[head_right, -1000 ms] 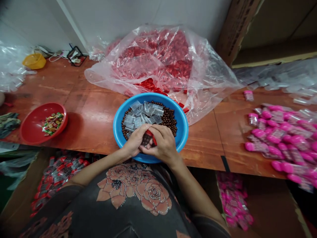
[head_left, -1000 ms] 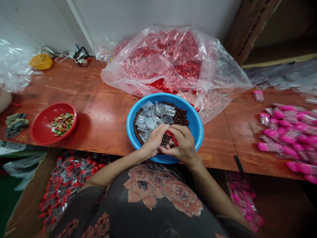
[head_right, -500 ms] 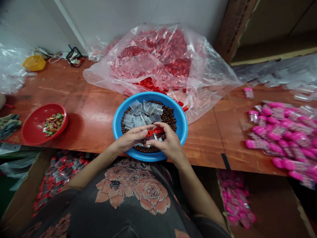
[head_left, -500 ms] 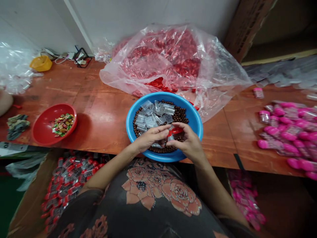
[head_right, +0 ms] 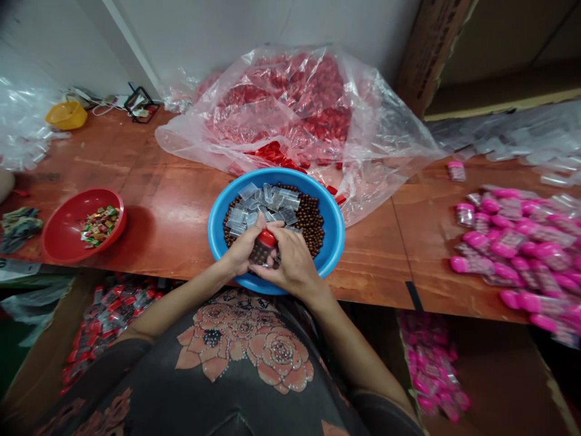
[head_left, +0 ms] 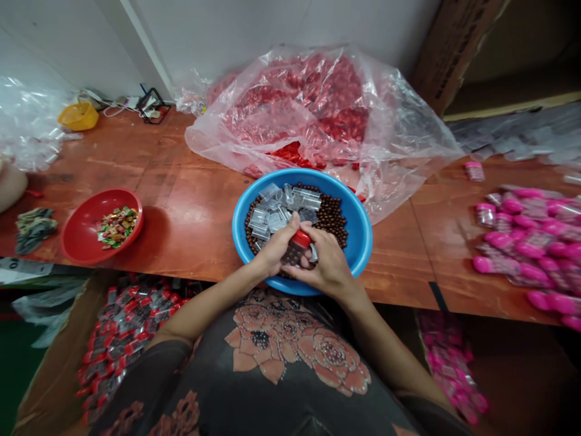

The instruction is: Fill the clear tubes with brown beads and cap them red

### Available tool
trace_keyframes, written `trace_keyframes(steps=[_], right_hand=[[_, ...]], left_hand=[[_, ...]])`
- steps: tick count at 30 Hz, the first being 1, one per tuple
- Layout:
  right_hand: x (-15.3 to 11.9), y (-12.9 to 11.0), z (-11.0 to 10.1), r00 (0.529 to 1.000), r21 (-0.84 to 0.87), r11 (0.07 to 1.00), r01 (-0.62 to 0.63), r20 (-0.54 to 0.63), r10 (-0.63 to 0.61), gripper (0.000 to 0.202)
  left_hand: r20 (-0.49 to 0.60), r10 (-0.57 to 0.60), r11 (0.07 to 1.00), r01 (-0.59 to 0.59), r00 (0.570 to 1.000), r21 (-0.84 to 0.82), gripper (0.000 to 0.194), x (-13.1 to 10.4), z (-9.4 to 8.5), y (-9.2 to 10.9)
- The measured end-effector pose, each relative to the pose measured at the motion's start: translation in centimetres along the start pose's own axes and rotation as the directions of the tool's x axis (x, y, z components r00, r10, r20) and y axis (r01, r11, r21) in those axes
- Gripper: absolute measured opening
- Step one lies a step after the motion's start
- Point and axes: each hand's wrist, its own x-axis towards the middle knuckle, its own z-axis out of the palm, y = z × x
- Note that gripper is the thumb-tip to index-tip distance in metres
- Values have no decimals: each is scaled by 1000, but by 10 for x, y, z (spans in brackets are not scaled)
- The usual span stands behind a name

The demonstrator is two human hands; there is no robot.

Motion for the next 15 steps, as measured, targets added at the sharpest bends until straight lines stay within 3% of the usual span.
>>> trace_keyframes(steps=[8, 15], right_hand=[[10, 8, -16, 987, -301, 944, 139, 122, -107, 64], [17, 2, -7, 972, -339, 915, 218, 164, -171, 66]], left_hand=[[-121, 150, 980, -132, 981, 149, 61, -4, 11, -4], [-113, 178, 974, -159, 977, 165, 53, -9, 9, -8]])
